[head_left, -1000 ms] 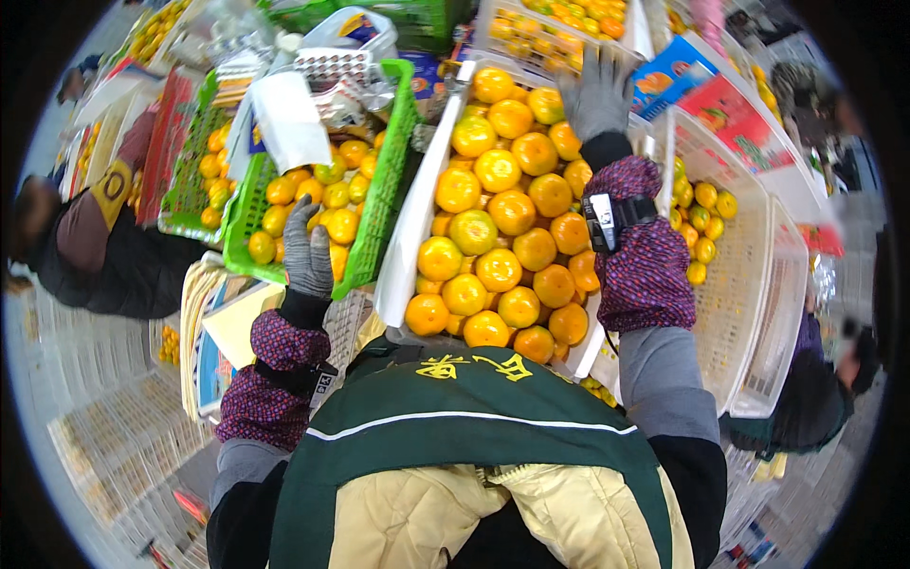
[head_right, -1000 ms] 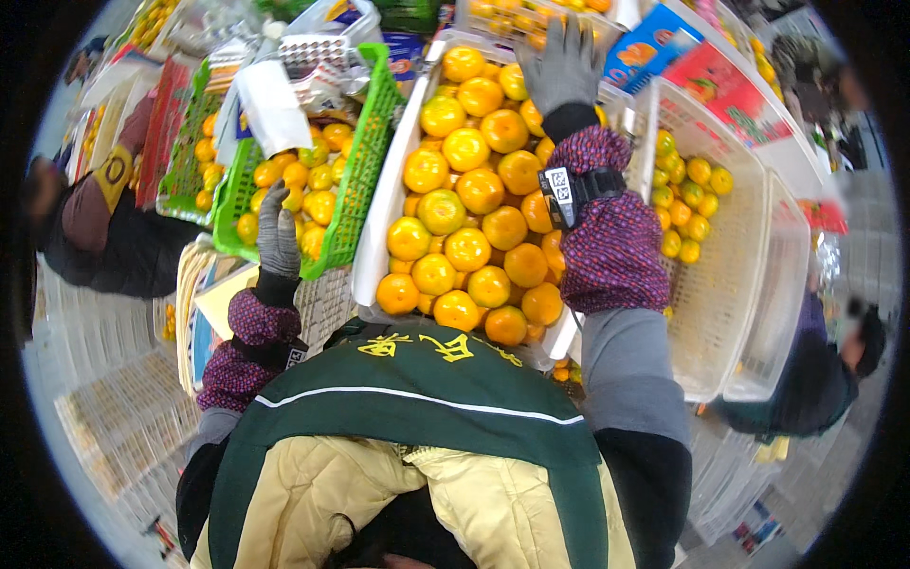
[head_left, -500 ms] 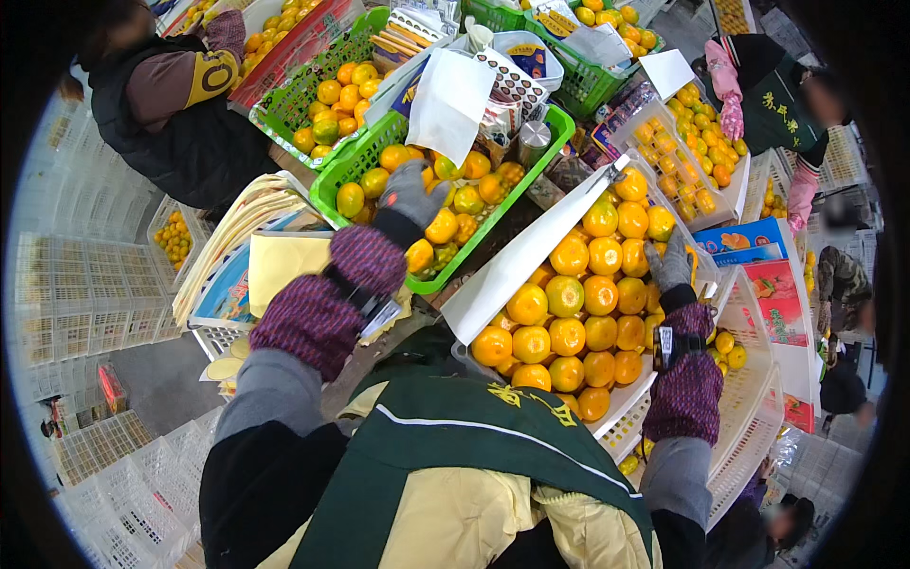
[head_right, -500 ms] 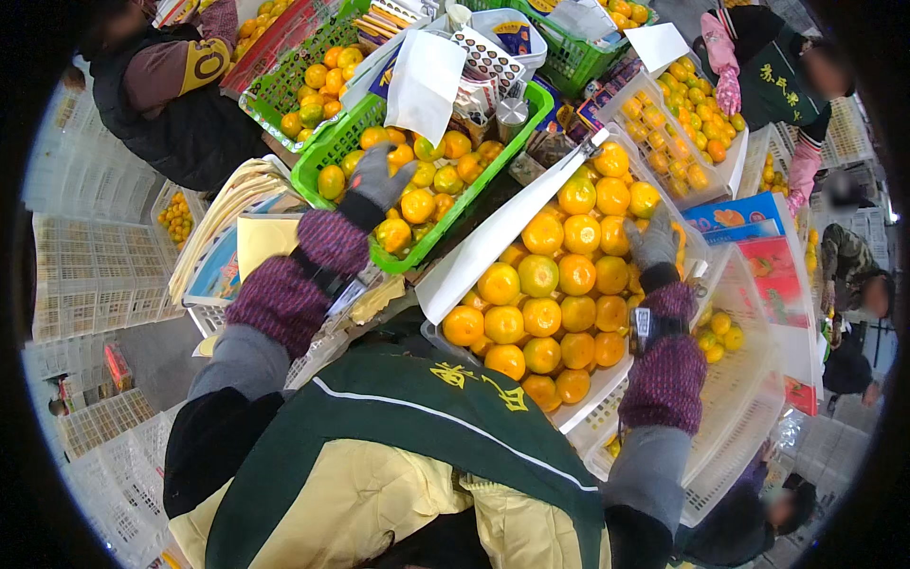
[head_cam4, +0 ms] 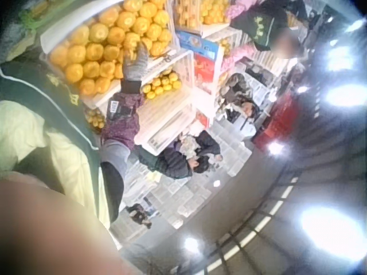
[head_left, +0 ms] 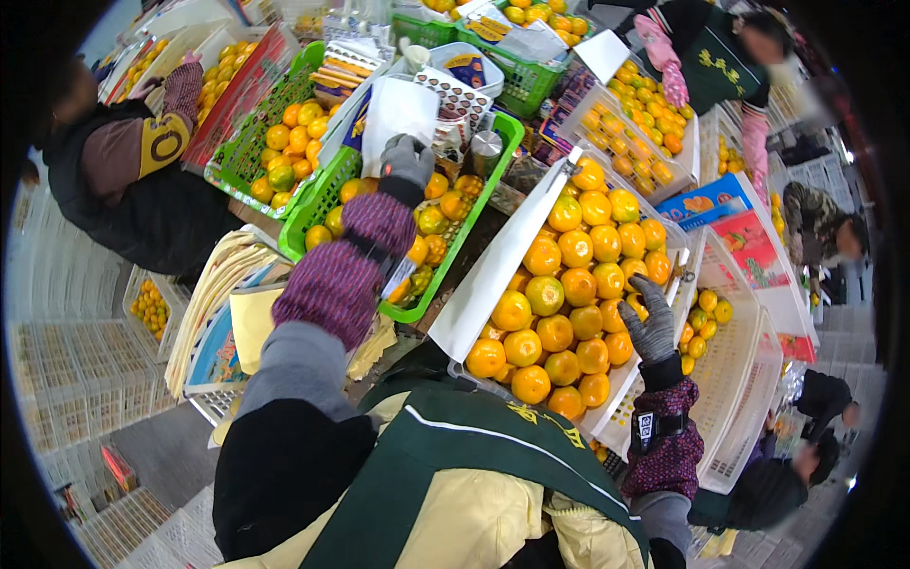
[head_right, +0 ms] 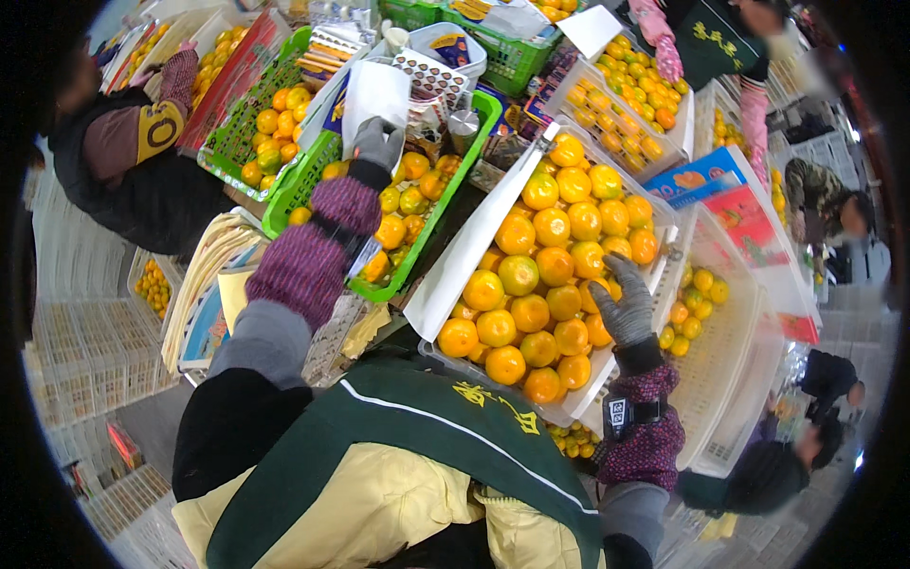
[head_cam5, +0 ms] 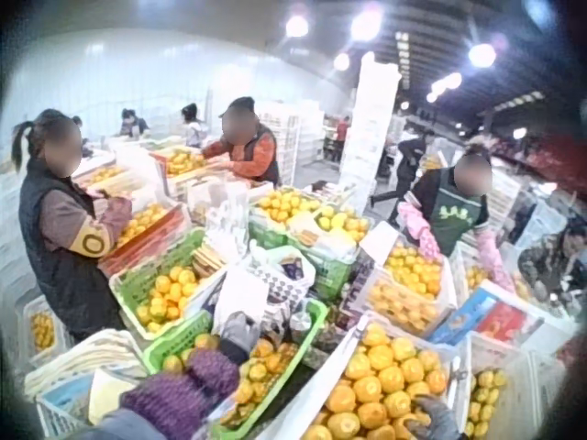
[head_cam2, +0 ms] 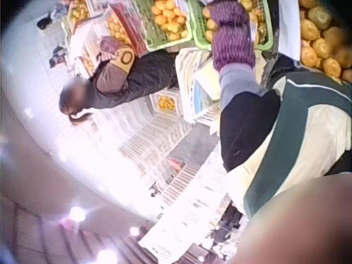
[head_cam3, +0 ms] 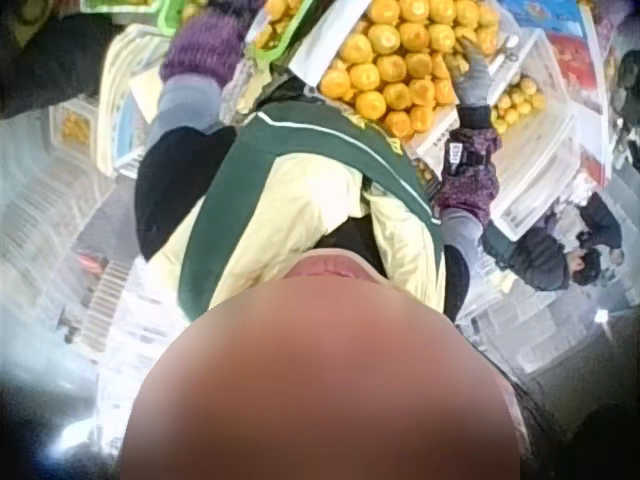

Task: The person sorts oranges from a white crate into a green crate, then applies small round stickers to each orange in the green crate one by one. The person finishes by placing a red cardboard cover over the crate.

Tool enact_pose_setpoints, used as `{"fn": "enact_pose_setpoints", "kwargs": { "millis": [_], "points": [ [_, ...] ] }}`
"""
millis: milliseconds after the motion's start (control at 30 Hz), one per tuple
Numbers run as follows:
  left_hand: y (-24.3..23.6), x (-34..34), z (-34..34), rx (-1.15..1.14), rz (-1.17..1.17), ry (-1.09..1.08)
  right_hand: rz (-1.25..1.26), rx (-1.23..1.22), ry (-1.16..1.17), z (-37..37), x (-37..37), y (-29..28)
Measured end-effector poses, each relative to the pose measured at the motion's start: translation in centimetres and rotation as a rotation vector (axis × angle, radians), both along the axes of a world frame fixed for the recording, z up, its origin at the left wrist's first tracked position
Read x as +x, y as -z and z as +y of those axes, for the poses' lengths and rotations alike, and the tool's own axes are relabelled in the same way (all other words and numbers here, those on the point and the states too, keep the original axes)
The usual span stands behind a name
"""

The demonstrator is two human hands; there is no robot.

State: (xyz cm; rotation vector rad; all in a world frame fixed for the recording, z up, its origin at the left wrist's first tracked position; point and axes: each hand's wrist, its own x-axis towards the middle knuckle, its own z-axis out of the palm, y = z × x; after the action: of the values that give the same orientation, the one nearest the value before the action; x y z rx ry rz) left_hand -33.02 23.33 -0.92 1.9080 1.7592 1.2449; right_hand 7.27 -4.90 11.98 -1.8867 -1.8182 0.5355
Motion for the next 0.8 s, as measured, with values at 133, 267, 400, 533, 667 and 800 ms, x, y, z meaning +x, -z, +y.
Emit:
{"fn": "enact_pose_setpoints", "kwargs": {
  "millis": [133, 267, 400, 533, 667, 800],
  "points": [
    [-5.9, 5.9, -11.8, -0.569, -0.56, 1.046, 1.072, -0.17, -0.142, -1.6, -6.8, -3.3],
    [-12.8, 7.4, -21.8, -0.513, -0.041, 1.481, 1.403, -0.284, -0.429, -2.8, -12.6, -6.5],
    [-17.0, 6.5, -25.2, -0.028, 0.172, 1.42, 1.281, -0.317, -0.81, -4.5, -13.0, -8.2],
    [-18.5, 7.6, -29.1, -0.525, 0.223, 1.522, 0.985, -0.193, -1.0, -8.1, -11.4, -8.2],
    [-19.3, 10.4, -31.6, -0.498, 0.274, 1.481, 0.93, -0.05, -0.891, -12.4, -8.6, -8.0],
    [-18.7, 13.8, -34.1, -0.468, 0.36, 1.606, 0.972, -0.035, -0.852, -16.1, -5.2, -7.9]
  ]
}}
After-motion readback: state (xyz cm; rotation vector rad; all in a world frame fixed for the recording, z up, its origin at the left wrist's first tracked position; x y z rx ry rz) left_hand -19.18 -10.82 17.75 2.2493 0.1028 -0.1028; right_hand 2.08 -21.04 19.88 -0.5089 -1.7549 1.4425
